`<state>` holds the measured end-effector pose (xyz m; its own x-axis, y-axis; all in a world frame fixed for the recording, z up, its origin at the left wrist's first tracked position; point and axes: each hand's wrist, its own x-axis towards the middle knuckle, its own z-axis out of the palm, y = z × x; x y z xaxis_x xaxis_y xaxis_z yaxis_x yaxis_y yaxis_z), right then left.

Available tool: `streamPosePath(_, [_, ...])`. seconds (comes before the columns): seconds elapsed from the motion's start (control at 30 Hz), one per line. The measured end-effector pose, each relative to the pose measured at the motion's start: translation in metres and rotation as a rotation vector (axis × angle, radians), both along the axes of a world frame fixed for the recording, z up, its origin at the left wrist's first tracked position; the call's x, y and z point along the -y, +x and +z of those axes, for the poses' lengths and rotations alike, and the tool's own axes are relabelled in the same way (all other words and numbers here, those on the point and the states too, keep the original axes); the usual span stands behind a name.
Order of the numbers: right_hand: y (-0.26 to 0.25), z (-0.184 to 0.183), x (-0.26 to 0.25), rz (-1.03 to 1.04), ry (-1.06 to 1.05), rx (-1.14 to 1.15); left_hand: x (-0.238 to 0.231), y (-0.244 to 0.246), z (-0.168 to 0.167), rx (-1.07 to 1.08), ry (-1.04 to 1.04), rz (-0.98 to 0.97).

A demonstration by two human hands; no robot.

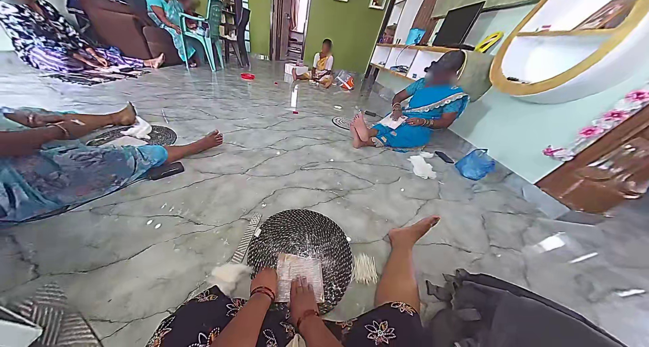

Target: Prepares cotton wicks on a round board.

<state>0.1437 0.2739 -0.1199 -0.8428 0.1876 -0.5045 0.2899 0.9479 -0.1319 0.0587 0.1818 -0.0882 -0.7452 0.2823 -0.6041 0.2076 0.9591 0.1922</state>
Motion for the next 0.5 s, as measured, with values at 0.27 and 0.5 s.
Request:
streamPosePath(0.27, [-0.009, 0.020, -0.009, 0.044, 0.018, 0.005, 0.004, 0.007, 0.004, 0.013, 0.005, -0.007])
streamPosePath(0.5, [-0.009, 0.004, -0.009, 0.021, -0.028, -0.025, 0.000, 0.002, 0.002, -0.002, -0.006, 0.008])
